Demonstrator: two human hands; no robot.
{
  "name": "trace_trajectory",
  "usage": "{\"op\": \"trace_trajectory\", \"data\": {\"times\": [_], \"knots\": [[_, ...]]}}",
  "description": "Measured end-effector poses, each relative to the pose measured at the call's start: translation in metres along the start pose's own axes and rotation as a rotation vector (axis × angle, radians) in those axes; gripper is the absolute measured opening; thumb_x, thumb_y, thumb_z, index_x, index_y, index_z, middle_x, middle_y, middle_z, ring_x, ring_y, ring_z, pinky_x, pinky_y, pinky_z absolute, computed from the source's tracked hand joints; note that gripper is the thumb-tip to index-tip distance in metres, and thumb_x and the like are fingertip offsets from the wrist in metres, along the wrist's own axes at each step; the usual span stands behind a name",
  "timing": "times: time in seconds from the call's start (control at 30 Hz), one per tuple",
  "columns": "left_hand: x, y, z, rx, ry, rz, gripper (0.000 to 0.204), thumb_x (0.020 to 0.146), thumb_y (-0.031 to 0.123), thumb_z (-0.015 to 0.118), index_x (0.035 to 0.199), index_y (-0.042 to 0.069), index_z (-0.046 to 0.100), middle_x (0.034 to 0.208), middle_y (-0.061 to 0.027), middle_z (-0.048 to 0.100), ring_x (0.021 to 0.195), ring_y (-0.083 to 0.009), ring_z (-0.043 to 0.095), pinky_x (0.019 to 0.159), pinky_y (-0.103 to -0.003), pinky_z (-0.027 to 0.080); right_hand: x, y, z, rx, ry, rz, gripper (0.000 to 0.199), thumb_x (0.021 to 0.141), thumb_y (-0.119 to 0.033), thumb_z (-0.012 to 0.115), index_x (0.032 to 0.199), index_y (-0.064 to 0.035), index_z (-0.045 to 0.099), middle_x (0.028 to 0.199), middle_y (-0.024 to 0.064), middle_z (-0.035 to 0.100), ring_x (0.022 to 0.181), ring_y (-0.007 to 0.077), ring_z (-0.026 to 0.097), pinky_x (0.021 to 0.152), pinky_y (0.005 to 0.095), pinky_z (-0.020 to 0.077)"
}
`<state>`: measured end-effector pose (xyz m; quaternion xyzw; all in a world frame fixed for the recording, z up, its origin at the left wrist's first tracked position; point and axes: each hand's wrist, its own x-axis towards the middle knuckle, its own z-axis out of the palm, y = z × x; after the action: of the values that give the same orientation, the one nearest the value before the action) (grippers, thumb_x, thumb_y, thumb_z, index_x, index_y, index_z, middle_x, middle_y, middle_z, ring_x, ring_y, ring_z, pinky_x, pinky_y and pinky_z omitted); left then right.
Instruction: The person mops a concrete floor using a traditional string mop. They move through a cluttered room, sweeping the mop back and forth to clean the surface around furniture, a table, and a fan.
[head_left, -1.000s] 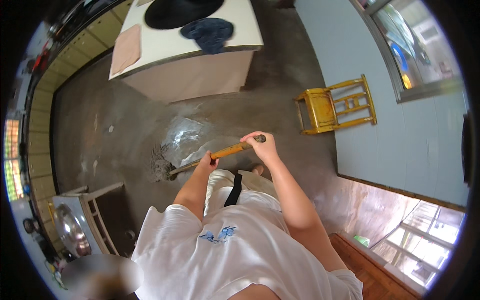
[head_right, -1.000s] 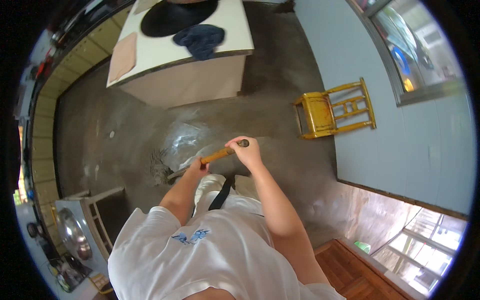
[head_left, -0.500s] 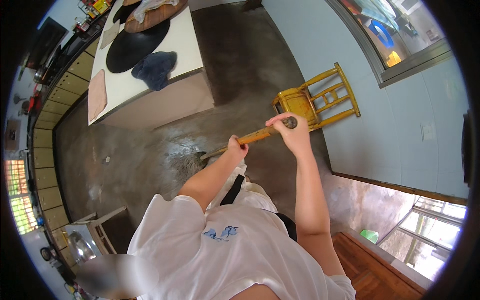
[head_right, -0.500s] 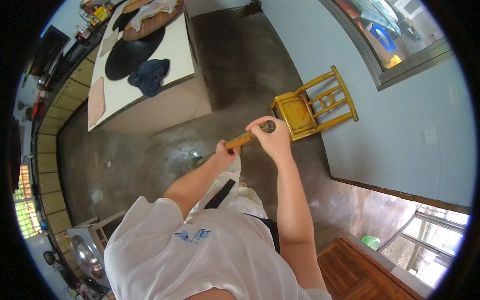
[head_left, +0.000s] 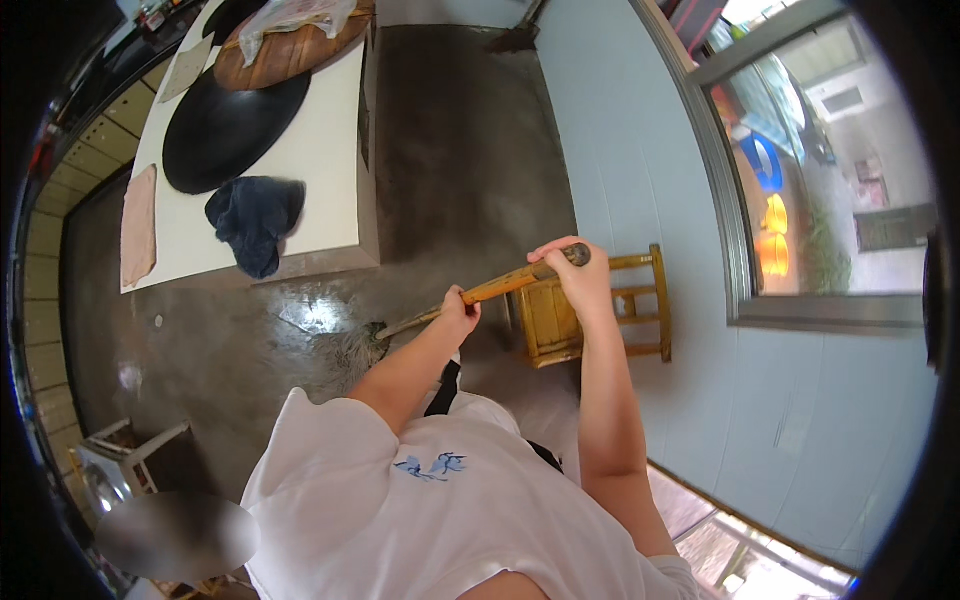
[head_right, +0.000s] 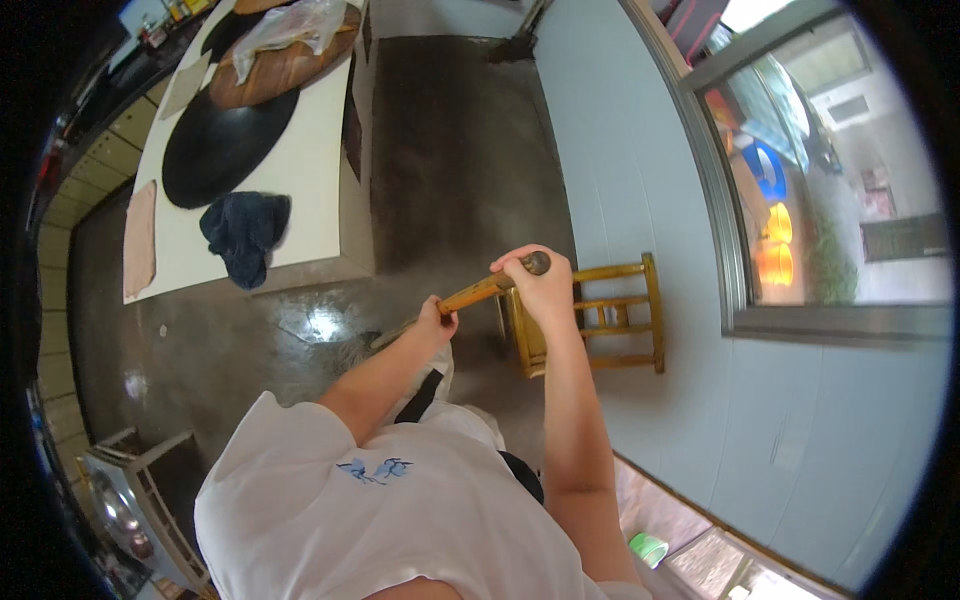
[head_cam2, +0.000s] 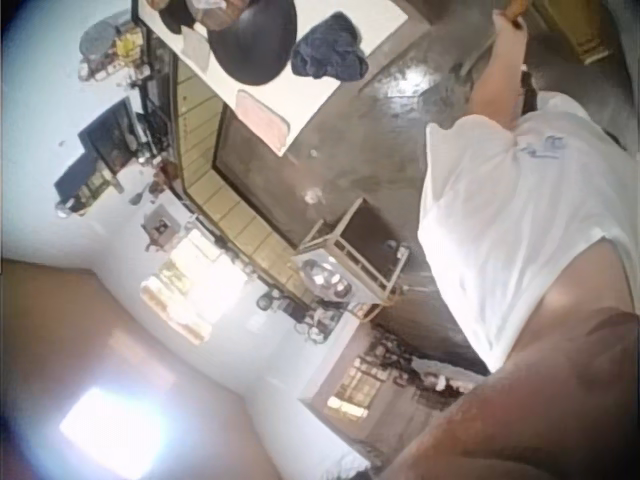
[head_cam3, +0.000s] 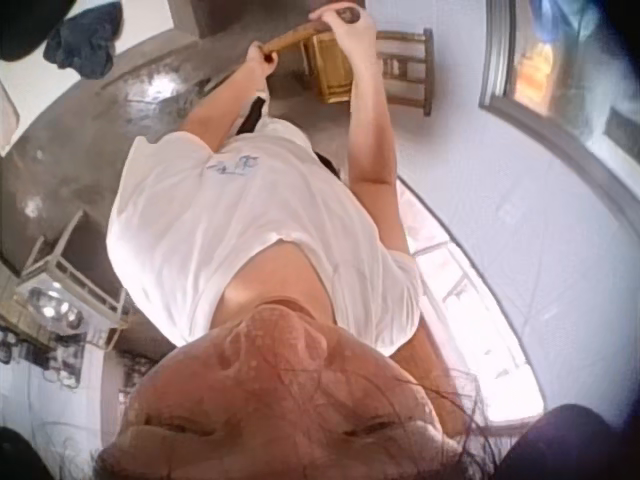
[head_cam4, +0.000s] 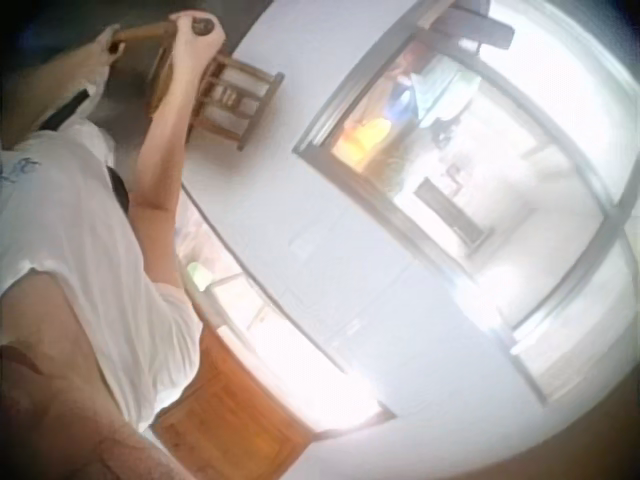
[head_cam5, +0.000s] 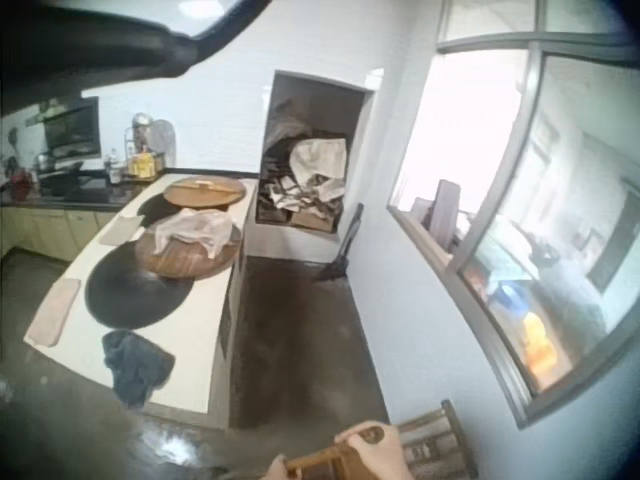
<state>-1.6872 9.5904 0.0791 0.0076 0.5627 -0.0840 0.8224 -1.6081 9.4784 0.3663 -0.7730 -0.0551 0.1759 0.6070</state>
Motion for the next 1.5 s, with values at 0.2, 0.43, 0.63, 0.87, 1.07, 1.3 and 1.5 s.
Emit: {"op": "trace_trajectory", "data": {"times": [0.2,0.43,0.63,0.87,1.07,1.3,1.5], "knots": [[0.013,0.070,0.050,-0.181,0.112,0.066,0.014,0.081,0.020,0.050,0.074,0.009,0.048,0.068,-0.0028,0.051,0.055,-0.0142,0.050,0.043,-0.023,0.044,0.109,-0.013,0.046,-0.105,-0.137,-0.035,0.011,0.070,-0.010,0.057,0.068,0.0004,0.062,0.068,0.0060,0.064,0.066,0.0124,0.060,0.064,0.0240,0.0452],[0.039,0.119,0.072,-0.297,0.082,0.162,0.019,0.082,0.027,0.049,0.076,0.010,0.050,0.065,-0.0028,0.052,0.053,-0.0143,0.051,0.041,-0.021,0.043,0.189,-0.034,0.085,-0.193,-0.356,-0.045,0.011,0.070,-0.010,0.056,0.068,-0.0016,0.062,0.070,0.0049,0.064,0.068,0.0113,0.059,0.065,0.0245,0.0446],[0.078,0.165,0.086,-0.404,-0.026,0.291,0.016,0.077,0.024,0.050,0.068,0.011,0.049,0.059,-0.0014,0.050,0.049,-0.0135,0.050,0.039,-0.021,0.042,0.268,-0.036,0.119,-0.234,-0.543,-0.076,0.010,0.071,-0.009,0.055,0.068,-0.0013,0.062,0.070,0.0042,0.064,0.066,0.0097,0.057,0.065,0.0240,0.0445],[0.112,0.173,0.152,-0.608,0.216,0.307,0.013,0.073,0.022,0.053,0.071,0.010,0.049,0.062,-0.0026,0.049,0.052,-0.0142,0.049,0.045,-0.023,0.045,0.372,-0.014,0.092,-0.280,-0.715,-0.078,0.011,0.069,-0.010,0.058,0.067,-0.0021,0.065,0.067,0.0039,0.064,0.064,0.0106,0.057,0.063,0.0239,0.0441],[0.127,0.185,0.248,-0.716,0.319,0.379,0.012,0.073,0.021,0.054,0.073,0.011,0.047,0.067,-0.0038,0.047,0.059,-0.0142,0.048,0.053,-0.026,0.046,0.482,-0.017,0.057,-0.160,-0.804,-0.075,0.012,0.068,-0.013,0.060,0.068,-0.0042,0.067,0.066,0.0056,0.064,0.064,0.0118,0.058,0.062,0.0240,0.0442],[0.149,0.219,0.358,-0.777,0.321,0.417,0.013,0.073,0.020,0.054,0.070,0.011,0.045,0.066,-0.0036,0.044,0.056,-0.0147,0.044,0.050,-0.026,0.045,0.588,-0.060,0.046,-0.171,-0.902,-0.172,0.012,0.069,-0.011,0.058,0.068,-0.0037,0.067,0.068,0.0055,0.064,0.065,0.0126,0.059,0.063,0.0242,0.0447],[0.199,0.276,0.459,-0.846,0.298,0.332,0.015,0.071,0.026,0.054,0.070,0.014,0.047,0.064,-0.0016,0.046,0.057,-0.0144,0.048,0.049,-0.024,0.044,0.700,-0.079,0.064,-0.285,-0.888,-0.145,0.011,0.069,-0.011,0.059,0.068,-0.0041,0.067,0.068,0.0049,0.064,0.064,0.0121,0.059,0.063,0.0247,0.0453]]}}
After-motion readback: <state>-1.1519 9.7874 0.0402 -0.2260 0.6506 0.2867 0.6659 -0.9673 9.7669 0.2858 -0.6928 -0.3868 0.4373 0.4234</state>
